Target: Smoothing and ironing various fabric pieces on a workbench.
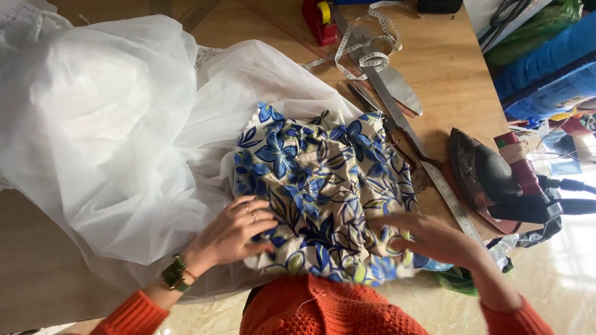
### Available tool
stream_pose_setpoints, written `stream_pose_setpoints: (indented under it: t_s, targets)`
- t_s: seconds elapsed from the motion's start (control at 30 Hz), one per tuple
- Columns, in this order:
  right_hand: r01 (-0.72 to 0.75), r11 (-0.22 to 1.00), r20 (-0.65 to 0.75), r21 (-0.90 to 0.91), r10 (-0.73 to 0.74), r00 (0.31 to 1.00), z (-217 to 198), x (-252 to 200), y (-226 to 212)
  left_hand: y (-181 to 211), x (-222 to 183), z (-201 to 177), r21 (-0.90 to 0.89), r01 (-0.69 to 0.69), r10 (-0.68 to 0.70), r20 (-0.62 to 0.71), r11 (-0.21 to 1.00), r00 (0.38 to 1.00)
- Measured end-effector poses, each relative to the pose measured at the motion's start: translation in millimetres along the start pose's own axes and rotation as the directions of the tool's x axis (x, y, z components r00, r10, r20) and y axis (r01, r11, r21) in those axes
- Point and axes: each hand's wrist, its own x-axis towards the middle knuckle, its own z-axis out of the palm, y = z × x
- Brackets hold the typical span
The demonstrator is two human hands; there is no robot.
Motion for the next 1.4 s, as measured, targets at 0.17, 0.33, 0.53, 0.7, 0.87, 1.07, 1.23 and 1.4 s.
stream_pose_setpoints:
  t_s: [0.17, 0.33, 0.53, 0.7, 0.87, 1.07, 1.23, 1.4]
  targets:
    - [0.032, 0.992, -0.558, -0.126, -0.098, 0.824, 46, 80, 30, 5, 51, 4, 0.097, 0.331, -0.288, -0.308, 0.939, 0.907]
    - [-0.214, 0.975, -0.844, -0.068, 0.058, 0.533, 76, 85, 125, -18, 24, 23, 0.031, 0.794, -0.750, -0.308, 0.607, 0.585]
    - [-0.436, 0.852, -0.749, 0.292, 0.487, 0.450, 117, 38, 143, 19, -2, 22, 0.088, 0.930, -0.923, -0.115, 0.358, 0.366]
    - [-0.408, 0.776, -0.713, 0.481, 0.617, 0.333, 111, 52, 132, 32, 2, 19, 0.013, 0.951, -0.923, -0.239, 0.308, 0.302]
    - [-0.392, 0.791, -0.753, 0.469, 0.590, 0.292, 89, 70, 134, 36, 5, 20, -0.044, 0.932, -0.884, -0.336, 0.360, 0.326]
    - [-0.080, 0.886, -0.864, 0.457, 0.464, 0.197, 94, 69, 199, 49, 11, 11, -0.287, 0.859, -0.865, -0.408, 0.424, 0.291]
    - [0.331, 0.799, -0.861, 0.502, 0.496, 0.109, 51, 18, 184, 45, 16, -13, -0.597, 0.647, -0.877, -0.386, 0.474, 0.287]
    - [0.283, 0.643, -0.701, 0.712, 0.676, 0.226, -21, -42, 127, 43, 39, -75, -0.759, 0.385, -0.826, -0.346, 0.525, 0.445]
